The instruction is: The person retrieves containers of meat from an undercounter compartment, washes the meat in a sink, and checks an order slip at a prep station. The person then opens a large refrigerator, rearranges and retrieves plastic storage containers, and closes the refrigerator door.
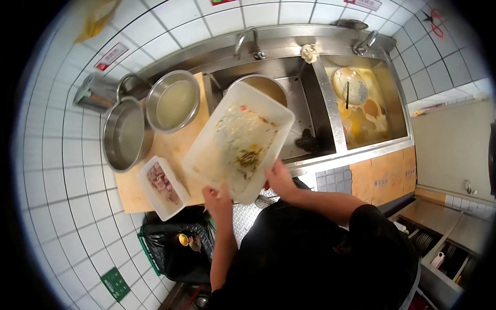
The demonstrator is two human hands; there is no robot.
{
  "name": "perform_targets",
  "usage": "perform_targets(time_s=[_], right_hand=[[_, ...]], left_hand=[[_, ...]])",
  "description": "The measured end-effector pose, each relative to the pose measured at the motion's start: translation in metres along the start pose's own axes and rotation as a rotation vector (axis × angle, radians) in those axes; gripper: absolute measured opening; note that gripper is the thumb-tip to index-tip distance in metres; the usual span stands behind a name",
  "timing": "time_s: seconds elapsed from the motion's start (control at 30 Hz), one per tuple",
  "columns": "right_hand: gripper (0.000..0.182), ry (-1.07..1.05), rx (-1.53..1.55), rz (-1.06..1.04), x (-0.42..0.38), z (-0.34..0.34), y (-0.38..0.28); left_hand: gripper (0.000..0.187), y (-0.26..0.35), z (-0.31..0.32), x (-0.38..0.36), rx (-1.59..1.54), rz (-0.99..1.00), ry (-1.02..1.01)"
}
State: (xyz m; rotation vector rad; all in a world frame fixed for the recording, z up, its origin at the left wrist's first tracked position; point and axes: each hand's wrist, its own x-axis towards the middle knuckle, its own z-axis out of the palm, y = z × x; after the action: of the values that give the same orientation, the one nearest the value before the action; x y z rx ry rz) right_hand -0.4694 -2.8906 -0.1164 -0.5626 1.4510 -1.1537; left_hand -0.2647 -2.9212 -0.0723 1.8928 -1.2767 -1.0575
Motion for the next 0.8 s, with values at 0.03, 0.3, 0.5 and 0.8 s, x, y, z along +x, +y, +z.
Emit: perform_targets(time_s=[0.03, 0.3, 0.5, 0.8], right_hand=[[0.032, -0.046, 0.017, 0.016, -0.005, 0.005, -0.011], [0.049, -0.161, -0.288, 0.128, 0.067, -0.051, -0.008], [0.065, 0.309, -0.651, 0.253, 0.238, -0.135, 0.112], [0.039, 0.296, -0.056, 0.601, 0.345, -0.143, 0.142]], left_hand=[[0.023, 0.013, -0.009, -0.003, 0.109, 0.072, 0.025], [0.013, 0.029, -0.089, -0.005, 0.116, -0.082, 0.319], [0.014, 0.026, -0.109, -0.023, -0.069, -0.239, 0.402], [0.021, 0.023, -0.099, -0.042, -0.098, -0.383, 0.443]])
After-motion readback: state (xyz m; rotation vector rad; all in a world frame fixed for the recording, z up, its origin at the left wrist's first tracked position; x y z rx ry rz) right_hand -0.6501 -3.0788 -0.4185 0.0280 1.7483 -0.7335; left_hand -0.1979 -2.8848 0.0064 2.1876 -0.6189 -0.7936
